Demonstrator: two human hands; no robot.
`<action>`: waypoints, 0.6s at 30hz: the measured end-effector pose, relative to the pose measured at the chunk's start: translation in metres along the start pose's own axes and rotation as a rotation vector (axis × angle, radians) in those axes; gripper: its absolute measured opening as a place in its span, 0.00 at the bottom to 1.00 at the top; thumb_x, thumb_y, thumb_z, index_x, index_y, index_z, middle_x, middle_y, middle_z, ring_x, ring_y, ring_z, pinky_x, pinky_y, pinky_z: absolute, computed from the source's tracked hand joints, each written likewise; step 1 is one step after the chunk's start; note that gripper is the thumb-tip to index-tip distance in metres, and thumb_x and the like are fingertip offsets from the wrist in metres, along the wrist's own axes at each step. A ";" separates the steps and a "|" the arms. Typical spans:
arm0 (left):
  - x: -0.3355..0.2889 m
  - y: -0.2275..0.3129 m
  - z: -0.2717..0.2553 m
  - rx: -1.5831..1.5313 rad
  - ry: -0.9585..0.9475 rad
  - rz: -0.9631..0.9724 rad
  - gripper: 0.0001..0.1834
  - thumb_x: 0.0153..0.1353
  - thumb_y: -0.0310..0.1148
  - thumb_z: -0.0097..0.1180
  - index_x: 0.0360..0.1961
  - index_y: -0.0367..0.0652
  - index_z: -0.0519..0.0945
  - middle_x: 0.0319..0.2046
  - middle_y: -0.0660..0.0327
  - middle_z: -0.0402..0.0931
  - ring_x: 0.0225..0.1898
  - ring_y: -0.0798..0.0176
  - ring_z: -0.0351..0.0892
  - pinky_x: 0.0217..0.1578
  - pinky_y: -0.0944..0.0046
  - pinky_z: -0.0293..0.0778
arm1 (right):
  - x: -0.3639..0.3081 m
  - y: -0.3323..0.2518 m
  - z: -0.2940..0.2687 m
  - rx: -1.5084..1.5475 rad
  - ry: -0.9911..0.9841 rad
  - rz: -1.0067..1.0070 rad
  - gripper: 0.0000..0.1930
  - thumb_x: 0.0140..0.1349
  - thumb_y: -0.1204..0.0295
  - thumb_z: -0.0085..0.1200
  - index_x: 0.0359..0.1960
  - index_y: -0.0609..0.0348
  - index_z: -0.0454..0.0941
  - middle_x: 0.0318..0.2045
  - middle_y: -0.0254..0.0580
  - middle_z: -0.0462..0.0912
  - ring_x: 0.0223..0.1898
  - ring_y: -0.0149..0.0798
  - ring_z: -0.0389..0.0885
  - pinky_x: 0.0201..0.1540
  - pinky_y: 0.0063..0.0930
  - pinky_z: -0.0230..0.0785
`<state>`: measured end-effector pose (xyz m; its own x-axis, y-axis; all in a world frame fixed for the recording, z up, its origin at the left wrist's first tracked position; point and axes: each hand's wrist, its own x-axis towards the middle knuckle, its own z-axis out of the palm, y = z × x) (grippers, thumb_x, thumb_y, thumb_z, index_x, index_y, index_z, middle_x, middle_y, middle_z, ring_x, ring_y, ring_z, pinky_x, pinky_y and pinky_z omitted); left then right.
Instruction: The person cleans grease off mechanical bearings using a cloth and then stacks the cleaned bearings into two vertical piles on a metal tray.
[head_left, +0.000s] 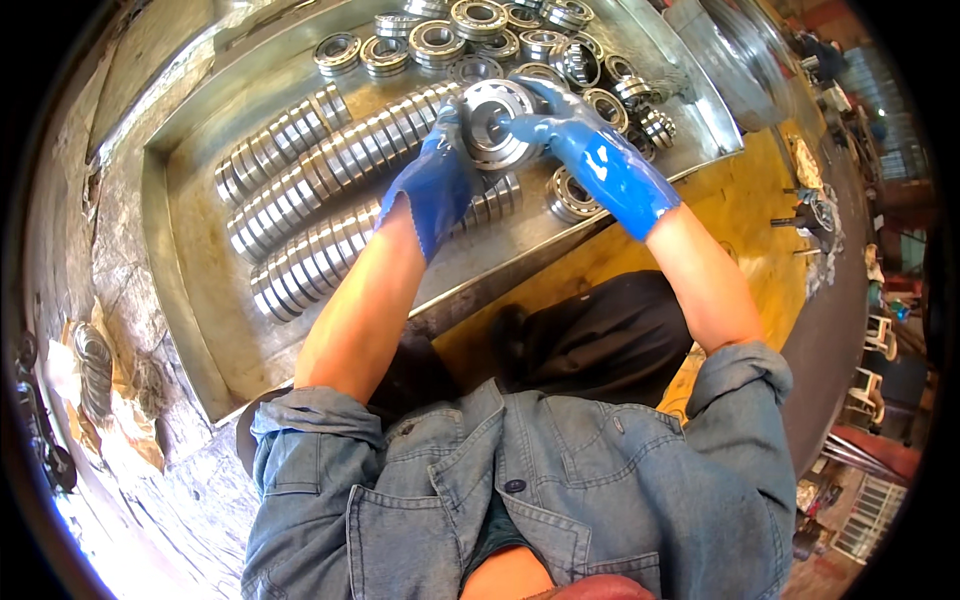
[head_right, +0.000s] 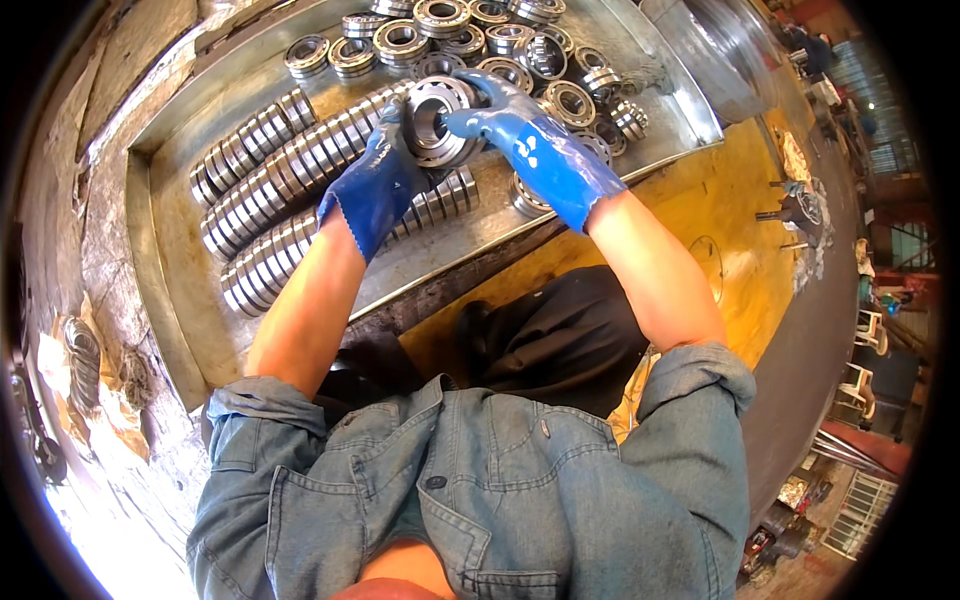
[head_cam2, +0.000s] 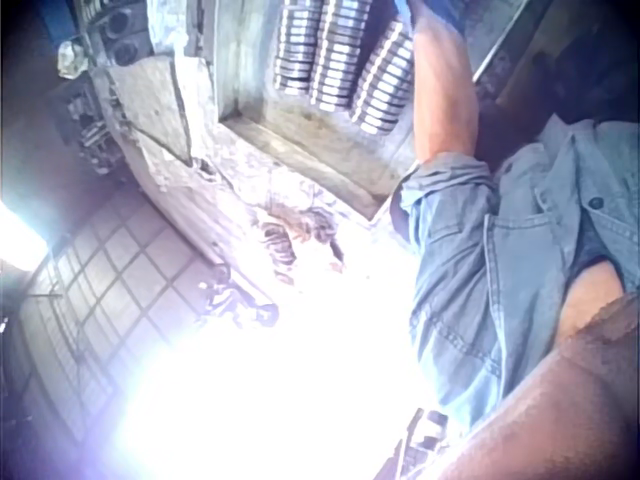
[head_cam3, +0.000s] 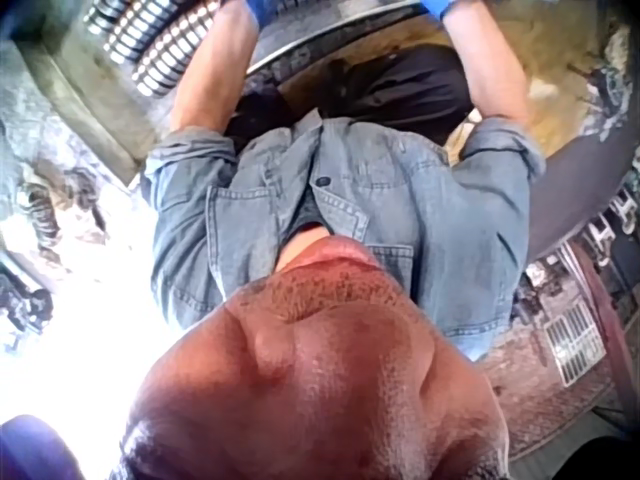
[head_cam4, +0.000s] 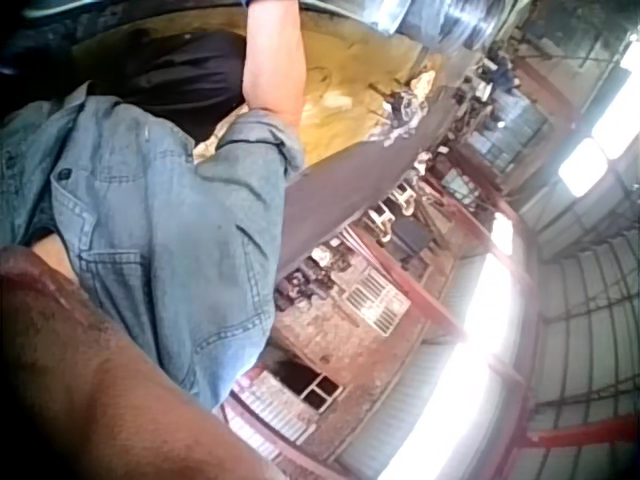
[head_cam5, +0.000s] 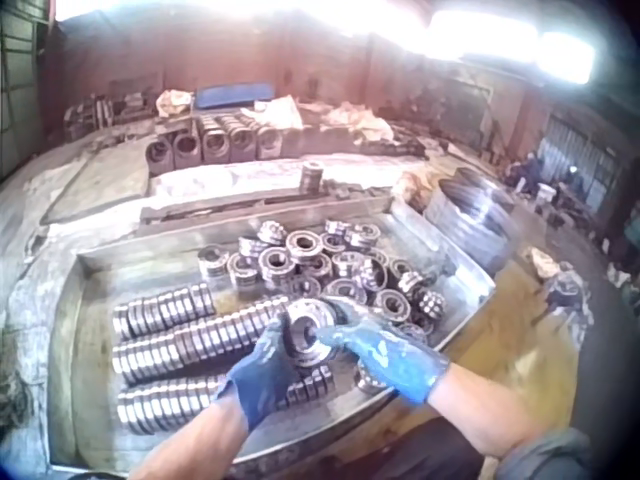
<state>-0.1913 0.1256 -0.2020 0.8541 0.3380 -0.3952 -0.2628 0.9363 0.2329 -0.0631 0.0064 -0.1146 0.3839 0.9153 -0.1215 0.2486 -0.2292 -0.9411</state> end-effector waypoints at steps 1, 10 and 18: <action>0.005 0.001 -0.003 -0.005 -0.062 0.034 0.29 0.80 0.55 0.38 0.62 0.41 0.73 0.52 0.51 0.80 0.50 0.52 0.84 0.52 0.47 0.86 | 0.008 0.003 -0.002 -0.012 -0.008 -0.044 0.39 0.59 0.62 0.71 0.73 0.51 0.69 0.60 0.49 0.81 0.61 0.41 0.80 0.62 0.35 0.74; -0.031 -0.008 0.039 0.180 0.006 0.134 0.37 0.78 0.63 0.32 0.70 0.43 0.67 0.63 0.50 0.74 0.59 0.47 0.79 0.62 0.40 0.78 | -0.005 -0.004 0.011 -0.147 0.069 -0.176 0.45 0.55 0.64 0.75 0.73 0.58 0.65 0.63 0.46 0.79 0.64 0.37 0.77 0.69 0.33 0.67; -0.034 0.019 0.024 1.123 0.382 0.307 0.38 0.75 0.65 0.42 0.59 0.38 0.78 0.45 0.53 0.84 0.44 0.55 0.83 0.46 0.53 0.80 | 0.016 0.018 -0.012 0.331 0.176 0.037 0.37 0.58 0.74 0.74 0.69 0.63 0.70 0.53 0.48 0.87 0.53 0.38 0.86 0.59 0.29 0.79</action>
<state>-0.2144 0.1300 -0.1628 0.5887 0.7135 -0.3799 0.2637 0.2747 0.9246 -0.0419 0.0129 -0.1297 0.5410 0.8311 -0.1287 -0.0587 -0.1153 -0.9916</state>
